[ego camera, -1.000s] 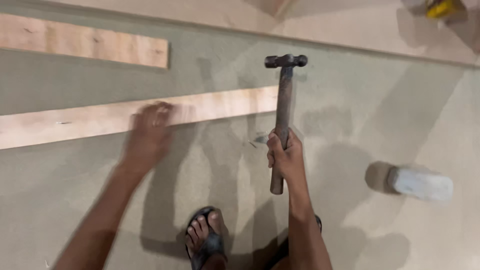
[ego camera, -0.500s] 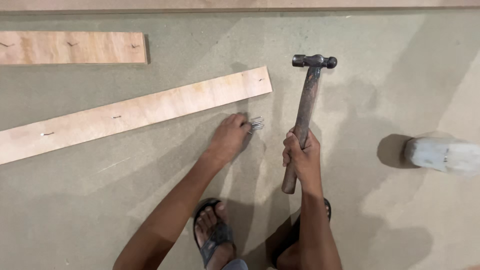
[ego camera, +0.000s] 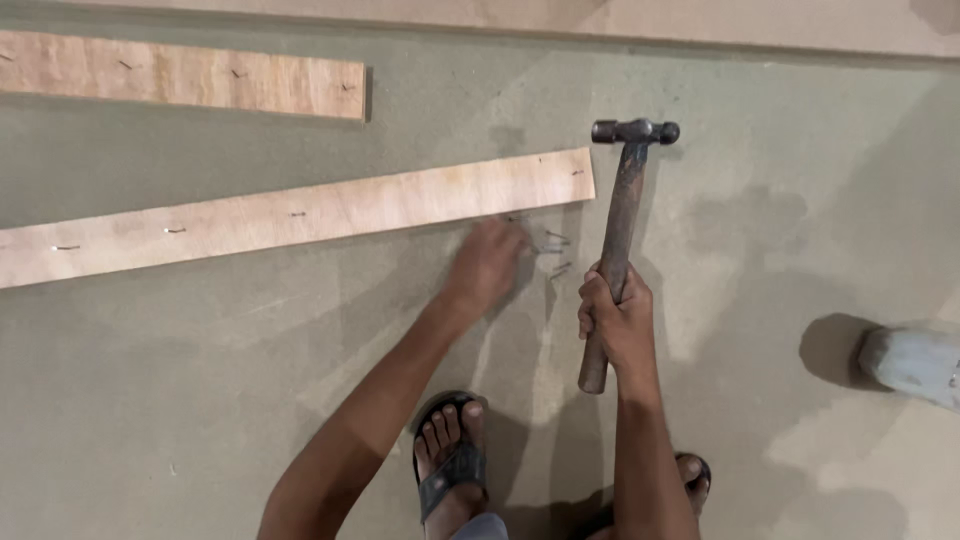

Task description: The person hammers nails into a long wooden plank placed on the floor. They repeatedly pick up nails and drive them into the wood using a hammer. Later, they apply a white substance from a container onto the plank using a small block.

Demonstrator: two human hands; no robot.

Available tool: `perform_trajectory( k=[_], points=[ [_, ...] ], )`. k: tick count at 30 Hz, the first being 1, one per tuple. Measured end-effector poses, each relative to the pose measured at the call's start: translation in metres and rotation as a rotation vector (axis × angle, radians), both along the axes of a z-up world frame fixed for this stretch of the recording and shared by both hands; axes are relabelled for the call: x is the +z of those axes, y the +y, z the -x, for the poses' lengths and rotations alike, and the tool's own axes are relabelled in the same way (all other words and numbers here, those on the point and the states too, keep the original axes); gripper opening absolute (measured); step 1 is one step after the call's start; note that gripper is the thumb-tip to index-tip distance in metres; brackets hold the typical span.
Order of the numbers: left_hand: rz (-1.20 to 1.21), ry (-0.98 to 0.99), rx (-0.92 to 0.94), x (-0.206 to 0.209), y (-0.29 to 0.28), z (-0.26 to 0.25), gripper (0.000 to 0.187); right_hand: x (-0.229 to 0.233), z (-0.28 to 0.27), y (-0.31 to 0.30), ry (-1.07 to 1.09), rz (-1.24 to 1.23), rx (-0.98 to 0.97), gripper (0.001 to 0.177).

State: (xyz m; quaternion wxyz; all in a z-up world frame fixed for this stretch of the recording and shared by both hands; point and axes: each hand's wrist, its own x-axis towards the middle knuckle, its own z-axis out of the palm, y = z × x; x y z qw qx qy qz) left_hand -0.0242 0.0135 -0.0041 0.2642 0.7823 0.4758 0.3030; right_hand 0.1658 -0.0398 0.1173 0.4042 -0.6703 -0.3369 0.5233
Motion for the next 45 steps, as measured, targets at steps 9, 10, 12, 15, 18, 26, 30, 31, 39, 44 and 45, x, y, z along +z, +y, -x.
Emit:
perform_trajectory(
  k=[9, 10, 12, 15, 18, 26, 30, 31, 39, 44, 45],
  points=[
    [-0.038, -0.317, 0.371, -0.003, 0.054, 0.034, 0.013, -0.008, 0.005, -0.008, 0.007, 0.023, 0.022, 0.009],
    [0.062, -0.351, 0.4, -0.002, 0.055, 0.039, 0.014, -0.011, 0.006, -0.008, 0.007, 0.027, 0.03, 0.009],
    [0.267, -0.42, 0.451, -0.001, 0.056, 0.045, 0.017, -0.014, 0.01, -0.012, 0.005, 0.04, 0.039, 0.01],
    [0.178, -0.429, 0.385, 0.003, 0.057, 0.047, 0.015, -0.017, 0.009, -0.016, 0.0, 0.03, 0.085, 0.009],
    [0.106, -0.381, 0.362, 0.005, 0.061, 0.048, 0.013, -0.021, 0.013, -0.016, 0.013, 0.034, 0.087, 0.009],
    [0.021, -0.337, 0.347, 0.005, 0.059, 0.046, 0.01, -0.027, 0.024, -0.019, -0.019, 0.081, 0.156, 0.008],
    [0.005, -0.283, 0.342, 0.007, 0.06, 0.047, 0.012, -0.023, 0.027, -0.017, -0.101, 0.089, 0.22, 0.01],
    [0.006, -0.258, 0.341, 0.008, 0.06, 0.047, 0.011, -0.022, 0.029, -0.015, -0.235, 0.043, 0.28, 0.011],
    [0.005, -0.308, 0.329, 0.007, 0.058, 0.045, 0.013, 0.017, 0.03, -0.003, -0.692, -0.117, 0.502, 0.021],
    [0.002, -0.239, 0.348, 0.002, 0.06, 0.045, 0.014, 0.021, 0.031, -0.008, -0.698, -0.169, 0.516, 0.021],
    [0.004, -0.234, 0.35, 0.002, 0.059, 0.045, 0.014, 0.019, 0.031, -0.009, -0.695, -0.143, 0.528, 0.02]
  ],
)
